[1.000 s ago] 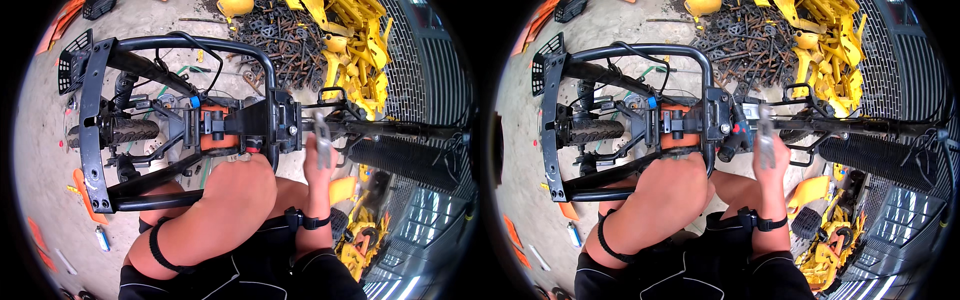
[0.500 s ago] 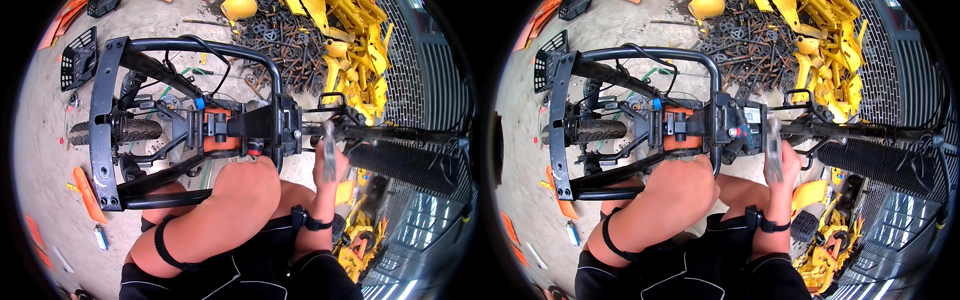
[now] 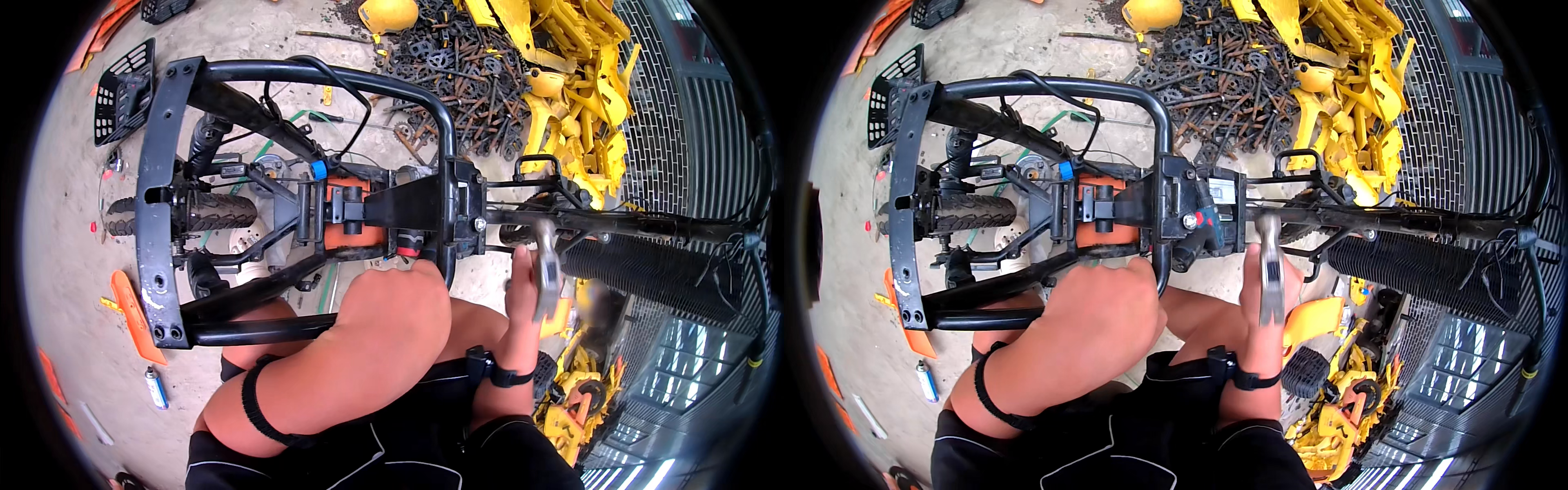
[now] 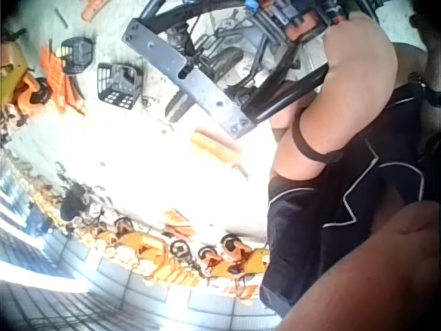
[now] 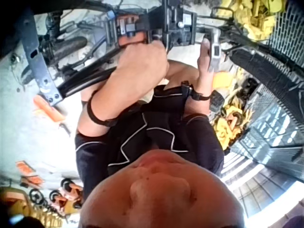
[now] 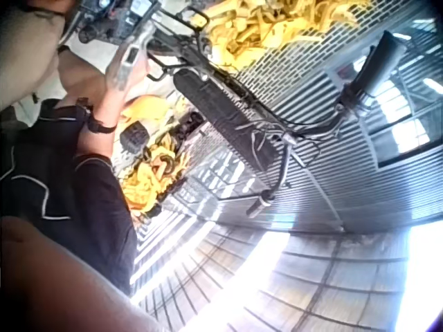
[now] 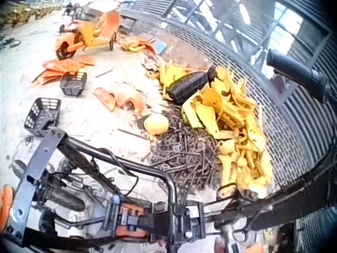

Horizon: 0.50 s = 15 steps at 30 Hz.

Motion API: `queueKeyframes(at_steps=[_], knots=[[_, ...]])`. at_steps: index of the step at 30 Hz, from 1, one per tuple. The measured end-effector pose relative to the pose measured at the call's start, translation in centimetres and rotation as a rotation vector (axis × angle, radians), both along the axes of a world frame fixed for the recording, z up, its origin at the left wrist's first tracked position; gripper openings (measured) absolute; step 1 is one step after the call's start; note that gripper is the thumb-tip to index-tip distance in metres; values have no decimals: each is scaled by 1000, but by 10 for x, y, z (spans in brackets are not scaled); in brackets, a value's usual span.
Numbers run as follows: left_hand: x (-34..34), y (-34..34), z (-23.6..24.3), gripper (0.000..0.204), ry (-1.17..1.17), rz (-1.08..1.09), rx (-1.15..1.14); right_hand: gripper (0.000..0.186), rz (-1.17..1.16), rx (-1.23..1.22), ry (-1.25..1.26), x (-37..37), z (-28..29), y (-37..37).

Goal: The person strikes a metal component on a motorcycle frame with a hammer and adjusts parts by hand.

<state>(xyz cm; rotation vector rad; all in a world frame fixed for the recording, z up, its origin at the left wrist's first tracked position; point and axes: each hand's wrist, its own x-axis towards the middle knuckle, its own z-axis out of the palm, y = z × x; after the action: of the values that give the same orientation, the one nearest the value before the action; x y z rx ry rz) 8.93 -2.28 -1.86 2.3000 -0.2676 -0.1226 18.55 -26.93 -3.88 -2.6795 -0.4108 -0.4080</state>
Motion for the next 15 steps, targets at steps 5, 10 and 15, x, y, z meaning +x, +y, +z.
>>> queueKeyframes(at_steps=[5, 10, 15], knots=[[-1, 0, 1, 19, 46, 14, -32, 24, 776, 227, -67, -16, 31, 38], [-2, 4, 3, 17, 21, -26, -10, 7, 59, -72, 42, 26, -14, 3], [-2, 2, -3, 17, -9, -35, -20, 24, 207, 68, -89, -12, 7, 14]])
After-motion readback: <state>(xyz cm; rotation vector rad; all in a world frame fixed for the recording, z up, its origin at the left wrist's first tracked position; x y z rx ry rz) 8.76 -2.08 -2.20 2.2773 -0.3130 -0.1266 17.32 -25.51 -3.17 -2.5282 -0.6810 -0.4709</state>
